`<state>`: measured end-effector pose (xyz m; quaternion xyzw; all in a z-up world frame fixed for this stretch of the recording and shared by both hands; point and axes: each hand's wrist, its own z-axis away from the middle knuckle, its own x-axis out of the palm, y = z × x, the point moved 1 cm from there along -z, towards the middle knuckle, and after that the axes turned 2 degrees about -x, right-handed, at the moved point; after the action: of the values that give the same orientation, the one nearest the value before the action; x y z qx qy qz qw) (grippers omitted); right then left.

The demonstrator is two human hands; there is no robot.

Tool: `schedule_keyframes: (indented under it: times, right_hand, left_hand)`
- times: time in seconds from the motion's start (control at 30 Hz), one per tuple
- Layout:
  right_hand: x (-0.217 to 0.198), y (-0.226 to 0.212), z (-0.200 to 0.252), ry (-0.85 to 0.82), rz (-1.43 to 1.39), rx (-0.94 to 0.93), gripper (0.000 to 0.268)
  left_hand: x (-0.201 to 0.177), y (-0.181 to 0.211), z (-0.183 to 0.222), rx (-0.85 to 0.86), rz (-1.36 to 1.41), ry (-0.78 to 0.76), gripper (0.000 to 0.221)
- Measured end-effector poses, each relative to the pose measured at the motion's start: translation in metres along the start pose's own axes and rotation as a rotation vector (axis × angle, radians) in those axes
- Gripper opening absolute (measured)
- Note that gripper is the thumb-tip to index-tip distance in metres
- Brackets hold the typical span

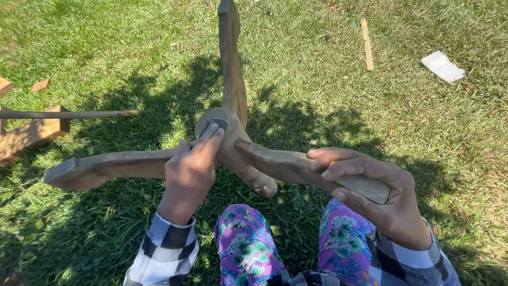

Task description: The person sands the wooden base of a table outdoors using a sanding block.

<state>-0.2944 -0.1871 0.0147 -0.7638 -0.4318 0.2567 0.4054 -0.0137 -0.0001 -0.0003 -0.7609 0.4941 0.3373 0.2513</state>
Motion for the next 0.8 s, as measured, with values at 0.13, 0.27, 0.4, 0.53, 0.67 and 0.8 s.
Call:
schedule_keyframes:
  times: [0.13,0.27,0.4,0.53,0.67,0.8]
  right_hand:
    - [0.001,0.001,-0.002,0.009,0.014,0.025,0.022]
    - [0.002,0.001,0.001,0.004,-0.024,0.009,0.021]
    - [0.001,0.001,0.003,0.014,-0.003,0.012,0.02]
    - [0.004,0.0,-0.002,-0.02,-0.049,-0.014,0.022]
    - [0.004,0.0,-0.001,-0.015,-0.036,0.009,0.022]
    - [-0.001,0.002,0.003,-0.007,-0.016,0.01,0.02]
  left_hand:
    - [0.011,-0.014,-0.017,-0.005,-0.017,0.001,0.055]
    - [0.001,-0.017,-0.005,-0.048,-0.058,0.032,0.05]
    - [-0.013,-0.006,0.0,-0.032,-0.029,0.007,0.049]
    - [-0.004,-0.003,-0.007,-0.022,0.01,0.006,0.049]
    - [0.0,-0.011,-0.007,-0.055,-0.012,-0.001,0.054]
    - [-0.008,-0.007,0.004,-0.115,-0.102,-0.067,0.049]
